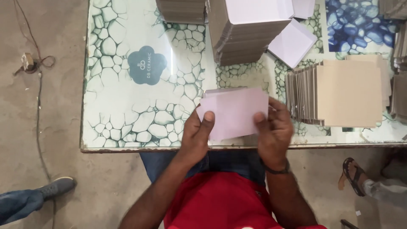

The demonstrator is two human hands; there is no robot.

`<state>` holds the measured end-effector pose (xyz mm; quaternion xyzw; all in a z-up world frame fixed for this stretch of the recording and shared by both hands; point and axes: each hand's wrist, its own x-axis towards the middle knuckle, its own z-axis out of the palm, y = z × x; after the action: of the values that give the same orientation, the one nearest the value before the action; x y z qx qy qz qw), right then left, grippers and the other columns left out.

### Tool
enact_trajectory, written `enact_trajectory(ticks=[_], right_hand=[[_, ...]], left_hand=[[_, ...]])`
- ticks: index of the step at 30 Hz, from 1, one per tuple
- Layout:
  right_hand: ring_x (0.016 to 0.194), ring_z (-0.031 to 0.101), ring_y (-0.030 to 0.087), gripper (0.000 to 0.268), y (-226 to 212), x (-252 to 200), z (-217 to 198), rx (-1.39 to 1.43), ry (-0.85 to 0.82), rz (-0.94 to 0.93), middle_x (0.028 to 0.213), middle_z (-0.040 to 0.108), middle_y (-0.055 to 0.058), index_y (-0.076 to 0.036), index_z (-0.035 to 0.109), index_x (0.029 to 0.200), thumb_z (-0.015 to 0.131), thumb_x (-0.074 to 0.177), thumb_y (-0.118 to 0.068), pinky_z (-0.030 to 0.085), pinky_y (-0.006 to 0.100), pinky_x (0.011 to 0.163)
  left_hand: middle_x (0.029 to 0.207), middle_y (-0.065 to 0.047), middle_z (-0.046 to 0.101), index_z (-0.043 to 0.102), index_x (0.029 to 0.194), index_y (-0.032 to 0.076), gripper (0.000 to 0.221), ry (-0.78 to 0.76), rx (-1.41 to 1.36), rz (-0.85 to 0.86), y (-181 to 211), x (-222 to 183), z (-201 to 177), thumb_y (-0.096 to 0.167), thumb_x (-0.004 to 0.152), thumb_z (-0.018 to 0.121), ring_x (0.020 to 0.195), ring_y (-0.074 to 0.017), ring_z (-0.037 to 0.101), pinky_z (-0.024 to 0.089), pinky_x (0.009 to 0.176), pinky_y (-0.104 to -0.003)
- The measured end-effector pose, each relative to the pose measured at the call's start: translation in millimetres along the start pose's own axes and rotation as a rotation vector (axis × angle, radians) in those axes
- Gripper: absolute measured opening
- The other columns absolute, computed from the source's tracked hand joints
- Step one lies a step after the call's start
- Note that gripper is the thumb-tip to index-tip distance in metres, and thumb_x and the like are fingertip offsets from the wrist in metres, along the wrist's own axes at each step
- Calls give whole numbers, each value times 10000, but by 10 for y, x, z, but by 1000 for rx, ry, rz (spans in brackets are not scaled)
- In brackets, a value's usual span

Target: Folding flat cardboard pieces into small white boxes and stacking them on a table.

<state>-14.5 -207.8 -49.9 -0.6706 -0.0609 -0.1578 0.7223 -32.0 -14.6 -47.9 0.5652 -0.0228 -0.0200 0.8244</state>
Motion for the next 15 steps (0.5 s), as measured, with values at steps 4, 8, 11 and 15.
enact_trajectory(ticks=[4, 8, 11, 15], right_hand=[[822, 682, 110, 248, 245, 20, -338, 34, 96, -74, 1003, 744, 109, 20, 671, 1257, 751, 1110, -163, 575, 207, 730], [758, 698, 107, 300, 46, 88, -206, -16, -87, 0, 942, 757, 82, -19, 673, 1235, 785, 996, -162, 580, 205, 636], [987, 701, 142, 495, -14, 92, -36, 333, -97, 95, 1111, 722, 87, -9, 556, 1419, 778, 1013, -185, 608, 263, 834], [1186, 628, 168, 590, 199, -171, 112, -25, 18, 133, 1335, 651, 152, 0, 442, 1593, 608, 1121, -313, 547, 320, 1034]], left_hand=[[856, -10, 552, 603, 1483, -35, 501, -76, -137, -235, 112, 37, -166, 324, 1137, 561, 722, -63, 466, 385, 632, -221], [1117, -91, 749, 530, 1413, -7, 485, -351, 184, -138, 408, 123, -17, 286, 1036, 613, 1028, -155, 714, 579, 913, -305], [1107, -121, 759, 604, 1381, -26, 430, -302, 280, -126, 196, 127, 28, 267, 1065, 606, 1005, -176, 715, 587, 891, -321], [1258, -207, 698, 531, 1437, -33, 438, -15, 117, 3, 84, 45, 297, 262, 1113, 544, 1124, -238, 664, 548, 992, -357]])
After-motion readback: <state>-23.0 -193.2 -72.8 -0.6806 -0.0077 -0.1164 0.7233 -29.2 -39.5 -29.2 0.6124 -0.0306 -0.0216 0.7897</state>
